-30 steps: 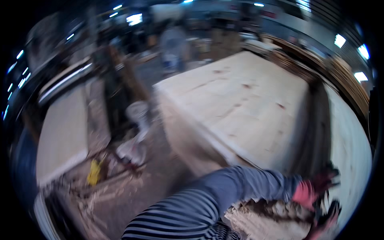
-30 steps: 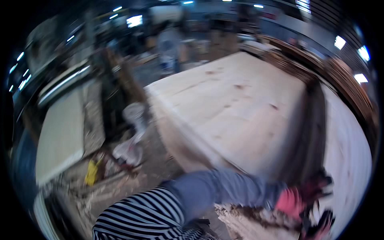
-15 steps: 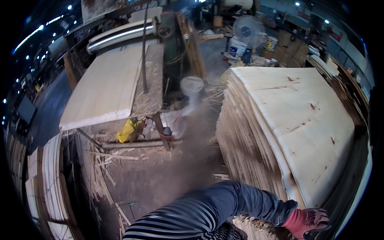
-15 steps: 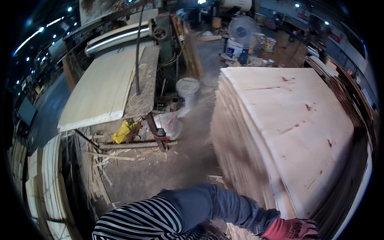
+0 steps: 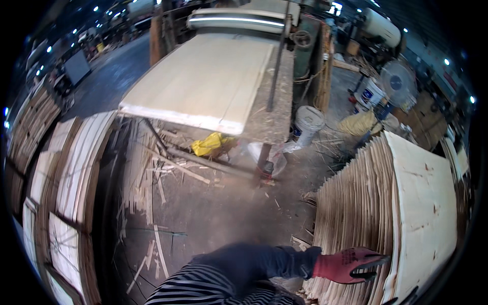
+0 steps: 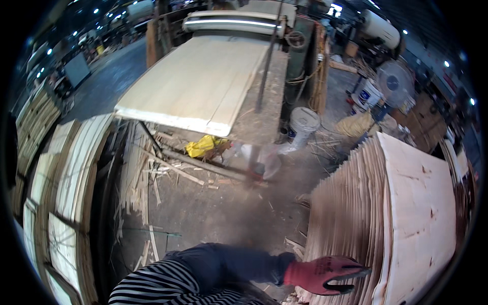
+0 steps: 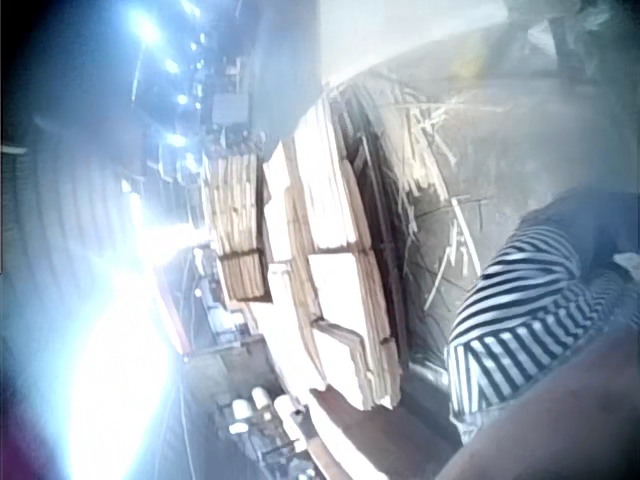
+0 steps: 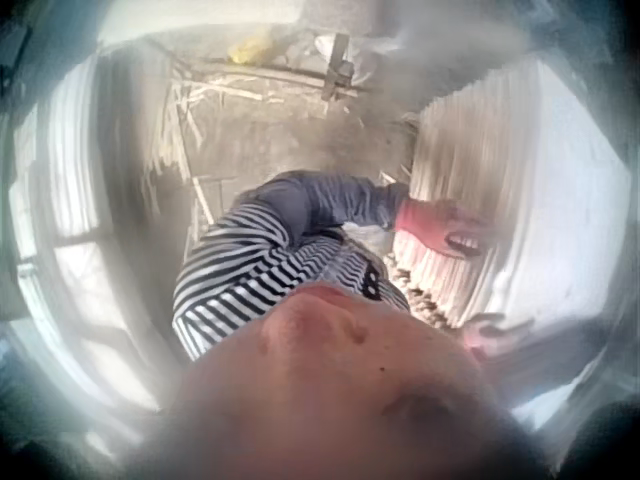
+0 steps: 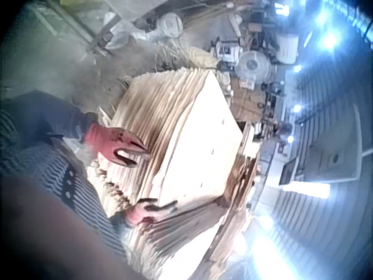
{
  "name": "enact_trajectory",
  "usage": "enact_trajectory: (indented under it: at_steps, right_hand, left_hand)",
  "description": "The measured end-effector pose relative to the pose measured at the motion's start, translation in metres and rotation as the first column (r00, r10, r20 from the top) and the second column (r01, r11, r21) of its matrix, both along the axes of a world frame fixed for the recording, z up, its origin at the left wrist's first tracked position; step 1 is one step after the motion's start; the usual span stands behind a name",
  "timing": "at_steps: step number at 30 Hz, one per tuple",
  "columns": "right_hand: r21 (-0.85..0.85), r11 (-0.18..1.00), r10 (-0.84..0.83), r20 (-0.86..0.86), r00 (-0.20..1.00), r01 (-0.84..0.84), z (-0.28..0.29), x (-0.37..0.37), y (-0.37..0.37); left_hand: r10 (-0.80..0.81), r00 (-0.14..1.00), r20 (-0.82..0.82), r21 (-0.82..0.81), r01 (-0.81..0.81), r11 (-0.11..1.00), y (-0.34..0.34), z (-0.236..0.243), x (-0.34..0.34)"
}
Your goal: The person feeds large sheets of wood veneer through a motorized roller machine and then gathers and arranges thin strips of wood on a work table.
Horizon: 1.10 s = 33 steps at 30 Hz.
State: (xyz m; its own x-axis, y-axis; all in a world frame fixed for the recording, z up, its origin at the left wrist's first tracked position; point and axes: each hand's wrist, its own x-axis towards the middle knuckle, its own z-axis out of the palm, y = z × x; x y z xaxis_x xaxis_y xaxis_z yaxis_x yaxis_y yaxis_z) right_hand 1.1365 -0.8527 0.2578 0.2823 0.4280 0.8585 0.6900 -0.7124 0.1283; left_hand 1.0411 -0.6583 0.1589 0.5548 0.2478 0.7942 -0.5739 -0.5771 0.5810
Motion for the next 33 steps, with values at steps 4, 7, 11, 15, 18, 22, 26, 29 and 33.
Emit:
enact_trajectory:
  at_steps: [4, 7, 11, 15, 18, 22, 26, 29, 33]
  right_hand:
    - [-0.01, 0.87, 0.463, -0.325, 0.825, -0.493, -0.049, 0.007, 0.071]
    - [0.163, 0.665, 0.734, -0.325, 0.597, -0.729, -0.095, -0.004, 0.126]
    - [0.011, 0.596, 0.761, -0.327, 0.561, -0.803, -0.115, -0.058, 0.202]
    - [0.034, 0.431, 0.825, -0.42, 0.378, -0.902, -0.092, -0.179, 0.3]
    - [0.153, 0.39, 0.817, -0.513, 0.265, -0.908, -0.163, -0.205, 0.364]
    - [0.083, 0.032, 0.876, -0.482, -0.012, -0.996, -0.136, -0.327, 0.443]
    - [-0.002, 0.125, 0.746, -0.66, 0.095, -0.992, -0.109, -0.397, 0.495]
    - [0.091, 0.224, 0.693, -0.715, 0.093, -0.97, -0.133, -0.413, 0.54]
    - [0.036, 0.263, 0.683, -0.712, 0.16, -0.964, -0.184, -0.439, 0.614]
  left_hand:
    - [0.317, 0.946, -0.068, -0.051, -0.321, 0.946, 0.027, -0.037, -0.073]
    - [0.426, 0.876, -0.224, -0.079, -0.452, 0.888, 0.053, -0.027, -0.153]
    - [0.531, 0.764, -0.367, -0.108, -0.602, 0.791, 0.103, -0.013, -0.26]
    - [0.667, 0.633, -0.393, -0.113, -0.753, 0.649, 0.139, -0.027, -0.371]
    - [0.697, 0.532, -0.48, -0.135, -0.83, 0.541, 0.169, -0.037, -0.448]
    - [0.668, 0.505, -0.548, -0.224, -0.857, 0.464, 0.225, -0.041, -0.541]
    - [0.649, 0.428, -0.629, -0.279, -0.904, 0.326, 0.286, -0.015, -0.605]
    - [0.729, 0.499, -0.468, -0.402, -0.855, 0.327, 0.336, -0.026, -0.641]
    - [0.781, 0.399, -0.48, -0.269, -0.915, 0.302, 0.421, -0.052, -0.697]
